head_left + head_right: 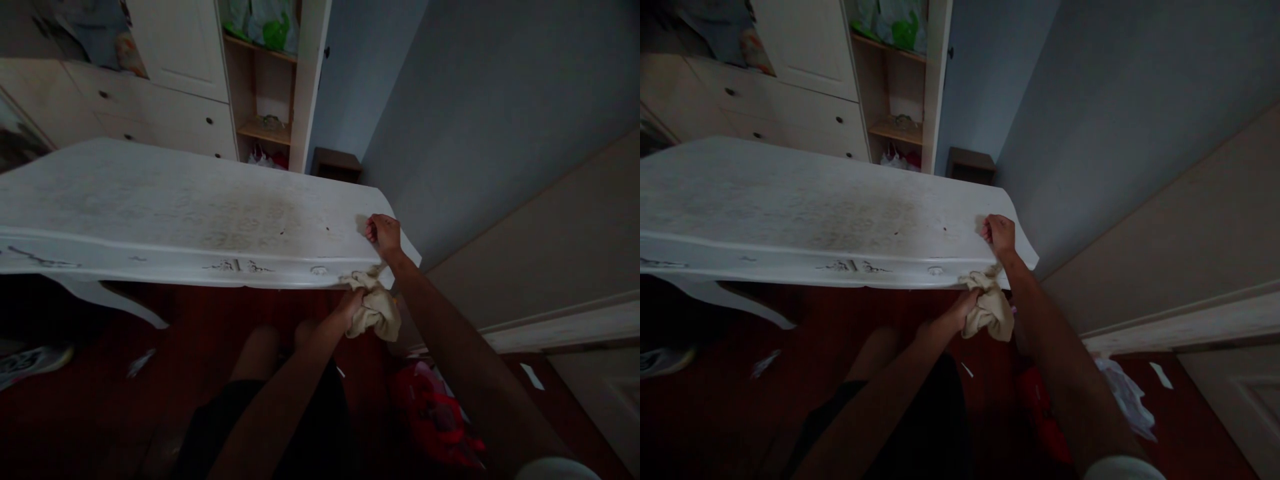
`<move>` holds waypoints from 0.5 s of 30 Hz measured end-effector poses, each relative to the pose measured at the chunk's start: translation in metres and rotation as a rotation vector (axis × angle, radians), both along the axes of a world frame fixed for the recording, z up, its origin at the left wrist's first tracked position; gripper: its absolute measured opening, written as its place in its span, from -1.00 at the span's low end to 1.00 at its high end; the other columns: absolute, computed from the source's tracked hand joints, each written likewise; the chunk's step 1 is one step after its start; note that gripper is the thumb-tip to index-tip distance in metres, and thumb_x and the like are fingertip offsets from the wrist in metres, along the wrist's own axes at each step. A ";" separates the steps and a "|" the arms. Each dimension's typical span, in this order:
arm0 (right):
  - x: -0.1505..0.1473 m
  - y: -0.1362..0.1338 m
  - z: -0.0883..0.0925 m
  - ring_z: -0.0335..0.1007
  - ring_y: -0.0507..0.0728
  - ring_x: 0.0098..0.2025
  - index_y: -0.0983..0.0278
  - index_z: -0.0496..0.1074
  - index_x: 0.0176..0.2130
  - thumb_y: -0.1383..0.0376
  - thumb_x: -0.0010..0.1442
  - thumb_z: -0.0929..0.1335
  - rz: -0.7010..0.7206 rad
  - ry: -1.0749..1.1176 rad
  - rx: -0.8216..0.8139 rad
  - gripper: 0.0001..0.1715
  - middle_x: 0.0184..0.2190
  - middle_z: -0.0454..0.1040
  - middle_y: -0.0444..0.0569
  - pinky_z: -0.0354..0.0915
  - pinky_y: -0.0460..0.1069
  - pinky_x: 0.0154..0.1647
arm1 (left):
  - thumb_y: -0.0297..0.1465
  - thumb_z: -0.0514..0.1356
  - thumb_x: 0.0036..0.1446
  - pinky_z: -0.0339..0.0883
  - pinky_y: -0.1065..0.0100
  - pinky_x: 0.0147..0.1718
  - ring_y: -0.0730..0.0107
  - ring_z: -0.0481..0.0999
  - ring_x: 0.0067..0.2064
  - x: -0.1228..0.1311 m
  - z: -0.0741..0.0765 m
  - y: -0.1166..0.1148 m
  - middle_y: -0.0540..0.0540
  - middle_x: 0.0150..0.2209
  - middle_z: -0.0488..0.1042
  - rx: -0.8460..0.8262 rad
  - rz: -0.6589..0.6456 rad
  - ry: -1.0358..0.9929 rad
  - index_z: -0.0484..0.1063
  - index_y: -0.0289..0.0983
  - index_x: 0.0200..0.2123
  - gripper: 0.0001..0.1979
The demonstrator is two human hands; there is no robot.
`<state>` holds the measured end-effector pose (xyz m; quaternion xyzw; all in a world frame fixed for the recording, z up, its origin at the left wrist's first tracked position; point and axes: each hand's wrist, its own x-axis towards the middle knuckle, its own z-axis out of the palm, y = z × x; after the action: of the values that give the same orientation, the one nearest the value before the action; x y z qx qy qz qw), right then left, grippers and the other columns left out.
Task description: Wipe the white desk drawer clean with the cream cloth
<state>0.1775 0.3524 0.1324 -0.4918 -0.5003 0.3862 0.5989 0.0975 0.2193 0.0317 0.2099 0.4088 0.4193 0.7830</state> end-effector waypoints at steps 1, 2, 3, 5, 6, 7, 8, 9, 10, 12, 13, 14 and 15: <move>0.000 0.000 0.000 0.14 -0.10 -0.77 0.29 0.40 -0.57 0.17 0.06 0.41 -0.001 0.008 -0.002 -0.70 -0.77 0.36 -0.20 0.03 -0.20 -0.79 | -0.40 0.21 -0.02 0.34 0.38 -0.44 0.36 0.46 -0.47 -0.003 0.001 0.000 -0.01 -0.55 0.45 0.030 0.044 0.017 0.44 -0.28 -0.43 -0.93; 0.000 0.000 0.000 0.14 -0.10 -0.77 0.29 0.40 -0.58 0.18 0.06 0.41 -0.002 0.014 -0.006 -0.71 -0.77 0.35 -0.20 0.03 -0.20 -0.80 | -0.40 0.22 -0.04 0.33 0.40 -0.44 0.37 0.46 -0.46 -0.006 0.003 0.000 -0.01 -0.53 0.47 0.057 0.081 0.023 0.44 -0.27 -0.41 -0.92; 0.000 0.000 0.000 0.14 -0.10 -0.77 0.29 0.40 -0.58 0.19 0.06 0.41 -0.002 0.017 -0.008 -0.71 -0.77 0.35 -0.20 0.03 -0.20 -0.80 | -0.39 0.23 -0.06 0.32 0.40 -0.44 0.37 0.47 -0.45 -0.008 0.006 0.000 -0.01 -0.50 0.48 0.079 0.120 0.029 0.45 -0.27 -0.40 -0.89; 0.000 0.000 0.001 0.13 -0.09 -0.78 0.29 0.40 -0.58 0.21 0.06 0.40 -0.006 0.014 -0.013 -0.73 -0.78 0.35 -0.20 0.02 -0.20 -0.81 | -0.36 0.25 -0.10 0.32 0.41 -0.41 0.37 0.48 -0.40 -0.013 0.011 0.000 -0.02 -0.45 0.51 0.119 0.191 0.043 0.46 -0.26 -0.36 -0.84; -0.001 0.000 0.001 0.13 -0.09 -0.78 0.29 0.40 -0.58 0.21 0.05 0.39 -0.010 0.010 -0.014 -0.73 -0.77 0.35 -0.20 0.02 -0.20 -0.81 | -0.35 0.25 -0.11 0.32 0.40 -0.39 0.36 0.48 -0.38 -0.016 0.013 -0.001 -0.02 -0.43 0.51 0.134 0.230 0.054 0.47 -0.26 -0.35 -0.81; -0.001 -0.001 0.002 0.13 -0.09 -0.77 0.29 0.41 -0.58 0.22 0.05 0.39 -0.014 0.005 -0.015 -0.74 -0.77 0.35 -0.20 0.02 -0.20 -0.81 | -0.34 0.25 -0.11 0.33 0.39 -0.38 0.36 0.49 -0.37 -0.019 0.014 -0.002 -0.02 -0.41 0.52 0.145 0.274 0.069 0.47 -0.26 -0.34 -0.79; -0.001 -0.001 0.003 0.13 -0.09 -0.77 0.29 0.40 -0.58 0.22 0.05 0.39 -0.018 0.004 -0.016 -0.74 -0.77 0.35 -0.20 0.02 -0.20 -0.81 | -0.33 0.26 -0.12 0.33 0.39 -0.37 0.36 0.49 -0.36 -0.023 0.015 -0.005 -0.03 -0.39 0.53 0.149 0.324 0.082 0.48 -0.26 -0.32 -0.77; -0.001 -0.001 0.003 0.13 -0.09 -0.77 0.29 0.40 -0.58 0.22 0.06 0.39 -0.020 0.003 -0.018 -0.74 -0.77 0.34 -0.20 0.02 -0.20 -0.81 | -0.32 0.26 -0.12 0.34 0.38 -0.36 0.35 0.49 -0.35 -0.026 0.015 -0.008 -0.04 -0.38 0.53 0.138 0.387 0.088 0.49 -0.27 -0.31 -0.76; -0.001 -0.002 0.003 0.13 -0.09 -0.77 0.29 0.40 -0.58 0.22 0.06 0.39 -0.021 0.003 -0.021 -0.74 -0.77 0.34 -0.20 0.02 -0.20 -0.81 | -0.30 0.26 -0.12 0.35 0.36 -0.35 0.34 0.50 -0.35 -0.030 0.014 -0.011 -0.04 -0.37 0.54 0.114 0.454 0.089 0.49 -0.27 -0.31 -0.74; -0.002 -0.002 0.003 0.14 -0.09 -0.77 0.28 0.40 -0.58 0.22 0.07 0.38 -0.023 0.001 -0.022 -0.73 -0.77 0.34 -0.20 0.03 -0.19 -0.81 | -0.27 0.27 -0.11 0.36 0.34 -0.32 0.32 0.52 -0.34 -0.038 0.012 -0.017 -0.03 -0.38 0.53 0.044 0.570 0.080 0.48 -0.26 -0.31 -0.73; -0.002 -0.002 0.003 0.14 -0.09 -0.77 0.28 0.40 -0.58 0.23 0.07 0.37 -0.025 -0.002 -0.021 -0.73 -0.76 0.34 -0.20 0.02 -0.20 -0.81 | -0.25 0.27 -0.11 0.37 0.33 -0.32 0.32 0.52 -0.33 -0.042 0.011 -0.020 -0.02 -0.39 0.52 0.016 0.615 0.077 0.47 -0.26 -0.32 -0.74; -0.002 -0.001 0.003 0.14 -0.09 -0.77 0.28 0.40 -0.58 0.23 0.08 0.37 -0.026 -0.005 -0.020 -0.73 -0.76 0.34 -0.20 0.02 -0.20 -0.81 | -0.24 0.26 -0.10 0.37 0.33 -0.31 0.33 0.52 -0.33 -0.047 0.010 -0.023 -0.01 -0.40 0.51 0.005 0.657 0.076 0.46 -0.25 -0.33 -0.74; -0.002 -0.001 0.003 0.14 -0.09 -0.77 0.28 0.40 -0.58 0.23 0.09 0.36 -0.028 -0.011 -0.018 -0.73 -0.76 0.34 -0.20 0.02 -0.20 -0.80 | -0.23 0.26 -0.10 0.37 0.34 -0.31 0.34 0.52 -0.33 -0.051 0.010 -0.025 0.00 -0.39 0.51 0.012 0.692 0.074 0.46 -0.25 -0.33 -0.74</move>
<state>0.1757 0.3511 0.1355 -0.5065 -0.4929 0.3795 0.5970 0.0462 0.1947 0.0416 0.0786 0.4814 0.6546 0.5776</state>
